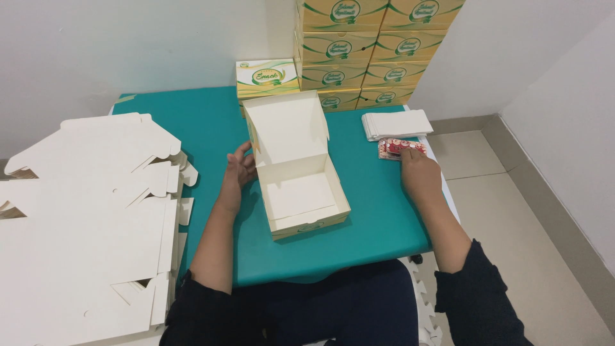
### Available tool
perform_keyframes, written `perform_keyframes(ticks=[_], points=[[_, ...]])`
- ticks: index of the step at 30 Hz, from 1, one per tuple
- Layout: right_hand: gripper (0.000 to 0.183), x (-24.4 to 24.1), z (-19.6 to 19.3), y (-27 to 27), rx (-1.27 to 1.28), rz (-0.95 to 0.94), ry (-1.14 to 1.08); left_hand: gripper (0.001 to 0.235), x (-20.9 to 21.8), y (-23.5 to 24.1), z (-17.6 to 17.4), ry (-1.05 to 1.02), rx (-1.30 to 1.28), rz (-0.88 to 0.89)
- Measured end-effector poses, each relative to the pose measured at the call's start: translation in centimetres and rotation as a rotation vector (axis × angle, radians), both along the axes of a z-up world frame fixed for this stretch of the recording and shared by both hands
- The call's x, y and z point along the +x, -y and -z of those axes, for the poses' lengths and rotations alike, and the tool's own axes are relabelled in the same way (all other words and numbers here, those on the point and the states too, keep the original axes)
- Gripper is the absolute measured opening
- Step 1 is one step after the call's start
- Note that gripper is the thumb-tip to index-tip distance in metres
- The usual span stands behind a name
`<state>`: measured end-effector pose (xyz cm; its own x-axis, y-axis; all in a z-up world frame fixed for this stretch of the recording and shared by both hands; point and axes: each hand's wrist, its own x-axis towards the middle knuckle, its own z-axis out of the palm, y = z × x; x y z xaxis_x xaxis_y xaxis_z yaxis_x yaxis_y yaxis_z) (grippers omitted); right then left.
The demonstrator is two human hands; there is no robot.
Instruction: The person assembles a flat cardboard box by folding along pre-scored lines and tucking flaps to form the sides. They then place a white paper insert and a small red packet inside the box before closing the lid.
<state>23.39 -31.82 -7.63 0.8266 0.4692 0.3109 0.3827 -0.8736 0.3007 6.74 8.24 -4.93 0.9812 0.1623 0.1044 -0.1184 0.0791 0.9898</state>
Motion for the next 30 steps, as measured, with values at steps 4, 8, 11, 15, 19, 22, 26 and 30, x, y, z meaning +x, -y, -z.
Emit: perform_keyframes(ticks=[4, 8, 11, 15, 19, 22, 26, 30], points=[[0.024, -0.4, -0.1, 0.0, 0.028, -0.015, 0.021, 0.111, 0.1, 0.0, -0.1, 0.004, -0.011, 0.014], [0.021, -1.6, -0.7, -0.4, 0.081, -0.067, 0.066, 0.110, 0.4, -0.3, 0.9, 0.010, -0.016, 0.023], [0.021, -2.1, -0.8, -0.6, 0.125, -0.122, 0.113, 0.109, 1.6, -1.6, 3.8, 0.012, -0.038, 0.027], [0.021, -2.0, -1.0, -0.4, 0.181, -0.179, 0.169, 0.109, 3.3, -2.9, 6.7, -0.015, -0.039, 0.021], [0.021, -2.0, -1.1, -0.5, 0.216, -0.147, 0.172, 0.114, 2.9, -2.8, 6.1, -0.030, -0.039, 0.031], [0.017, -2.1, -0.8, -0.5, 0.217, -0.128, 0.187, 0.115, 2.9, -3.0, 5.7, -0.051, -0.062, 0.014], [0.013, -2.0, -0.5, -0.5, 0.278, -0.132, 0.140, 0.121, 1.6, -1.6, 2.7, -0.063, -0.008, -0.025], [0.014, -2.1, -0.7, -0.7, 0.368, -0.138, 0.118, 0.108, 1.7, -2.1, 3.9, -0.049, -0.013, -0.044]])
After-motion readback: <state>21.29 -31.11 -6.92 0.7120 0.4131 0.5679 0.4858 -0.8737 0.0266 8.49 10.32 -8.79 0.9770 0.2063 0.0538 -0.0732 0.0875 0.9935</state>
